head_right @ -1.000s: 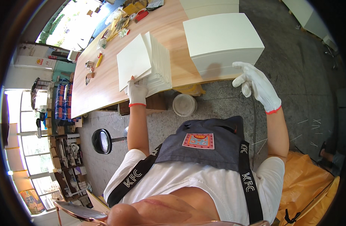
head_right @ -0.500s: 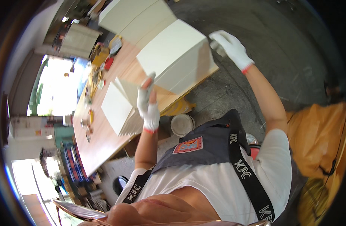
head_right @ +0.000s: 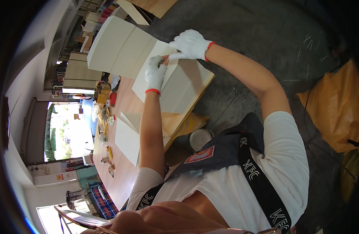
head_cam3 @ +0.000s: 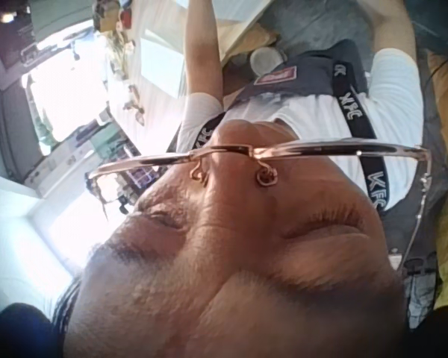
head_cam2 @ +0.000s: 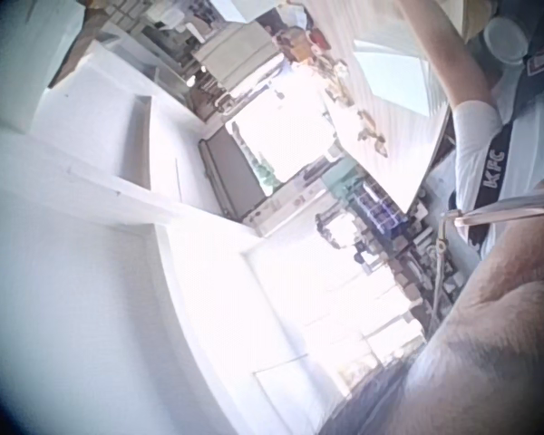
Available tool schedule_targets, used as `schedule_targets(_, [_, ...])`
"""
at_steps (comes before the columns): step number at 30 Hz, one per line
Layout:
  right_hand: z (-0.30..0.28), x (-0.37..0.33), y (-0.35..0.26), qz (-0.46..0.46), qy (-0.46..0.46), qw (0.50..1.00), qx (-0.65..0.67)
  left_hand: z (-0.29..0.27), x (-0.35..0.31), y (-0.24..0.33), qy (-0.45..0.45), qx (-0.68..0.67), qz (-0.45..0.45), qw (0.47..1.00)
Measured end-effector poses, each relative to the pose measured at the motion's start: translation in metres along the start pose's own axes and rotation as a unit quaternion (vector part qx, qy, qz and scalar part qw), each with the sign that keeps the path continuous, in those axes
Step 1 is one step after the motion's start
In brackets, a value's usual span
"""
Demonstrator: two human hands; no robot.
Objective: The person wearing gloves takes sheets of paper from a large stack on a table and places them into smaller piles.
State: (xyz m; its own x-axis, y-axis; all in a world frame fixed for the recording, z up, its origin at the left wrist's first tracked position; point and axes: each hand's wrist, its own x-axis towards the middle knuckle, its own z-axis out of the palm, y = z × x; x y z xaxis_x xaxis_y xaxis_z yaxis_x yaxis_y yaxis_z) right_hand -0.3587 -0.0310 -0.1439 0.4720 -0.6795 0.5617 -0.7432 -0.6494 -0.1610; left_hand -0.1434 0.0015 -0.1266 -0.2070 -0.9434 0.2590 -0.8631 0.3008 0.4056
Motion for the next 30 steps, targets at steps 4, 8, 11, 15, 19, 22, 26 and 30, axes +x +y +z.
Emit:
schedule_targets(4, [0.001,0.019,-0.018,0.092,-0.041,0.980,0.173,0.008,-0.001,-0.009,0.029,-0.026,0.012,0.999])
schedule_targets(8, [0.004,0.010,-0.025,0.229,-0.046,0.922,0.310,0.003,-0.004,0.000,0.009,-0.105,0.037,0.994])
schedule_targets(11, [0.014,0.004,-0.025,0.243,-0.003,0.909,0.338,-0.001,-0.005,-0.003,-0.023,-0.163,0.016,0.986])
schedule_targets(15, [0.024,-0.002,-0.025,0.247,0.042,0.906,0.342,-0.001,-0.008,0.012,-0.072,-0.265,-0.076,0.959])
schedule_targets(19, [0.029,0.000,-0.026,0.236,0.055,0.912,0.330,0.009,-0.003,-0.015,-0.012,-0.203,0.053,0.978])
schedule_targets(22, [0.030,-0.001,-0.024,0.236,0.056,0.916,0.320,0.004,-0.004,-0.004,-0.025,-0.207,0.003,0.978])
schedule_targets(26, [0.027,-0.005,-0.023,0.215,0.013,0.947,0.239,0.000,-0.011,0.018,0.059,-0.124,0.029,0.990])
schedule_targets(30, [0.033,0.000,-0.026,0.205,0.025,0.947,0.247,0.002,-0.011,-0.001,0.066,-0.060,0.091,0.992])
